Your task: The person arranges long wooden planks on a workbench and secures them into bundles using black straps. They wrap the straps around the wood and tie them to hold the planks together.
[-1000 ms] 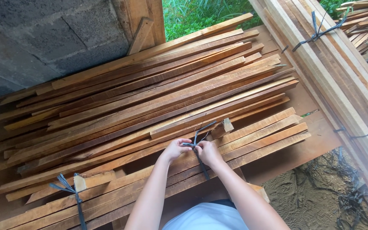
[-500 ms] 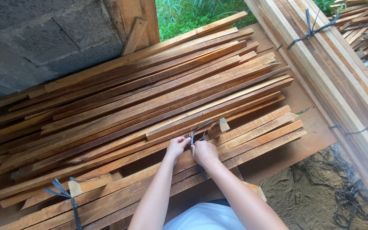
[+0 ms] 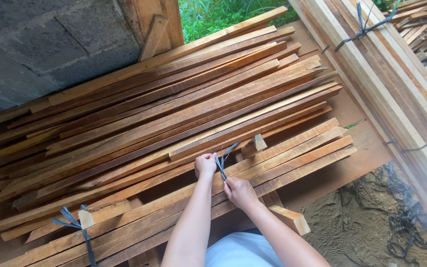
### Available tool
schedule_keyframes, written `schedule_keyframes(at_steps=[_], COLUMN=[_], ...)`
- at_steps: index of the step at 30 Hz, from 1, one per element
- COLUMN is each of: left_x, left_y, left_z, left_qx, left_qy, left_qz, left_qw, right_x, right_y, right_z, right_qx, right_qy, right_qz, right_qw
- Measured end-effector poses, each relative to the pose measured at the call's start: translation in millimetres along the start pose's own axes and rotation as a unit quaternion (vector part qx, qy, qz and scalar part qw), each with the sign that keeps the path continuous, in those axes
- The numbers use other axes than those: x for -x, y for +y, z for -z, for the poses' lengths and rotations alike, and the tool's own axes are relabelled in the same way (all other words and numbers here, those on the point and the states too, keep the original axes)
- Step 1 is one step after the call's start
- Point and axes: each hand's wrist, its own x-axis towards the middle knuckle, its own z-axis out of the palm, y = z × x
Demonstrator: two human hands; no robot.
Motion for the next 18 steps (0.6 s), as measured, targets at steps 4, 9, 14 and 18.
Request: schedule_keyframes(at_steps=[4,9,14,18], left_x=[23,1,37,25], left_y=[11,-7,4,-2], left_z=[20,12,41,33], left_qx=[0.044,0.115,0.172,0.213], left_qy=[-0.009,-0.071,-0.167,-0.186], left_qz=[-0.029,-0.090,-0.101,-0.069], left_qw=[0.999,0.987,0.966,0.957], right_x=[1,5,0,-9], right_y=[-3,-8,-22,-30], right_z=[7,0,6,17], right_qx=[-0.019,-0.042,-0.084,-0.056], right_qy=[0.015,0.028,0.006,-0.064], right_qz=[0.014,-0.080,-0.163,-0.207], right_qw=[1.000,0.996,0.983,0.975])
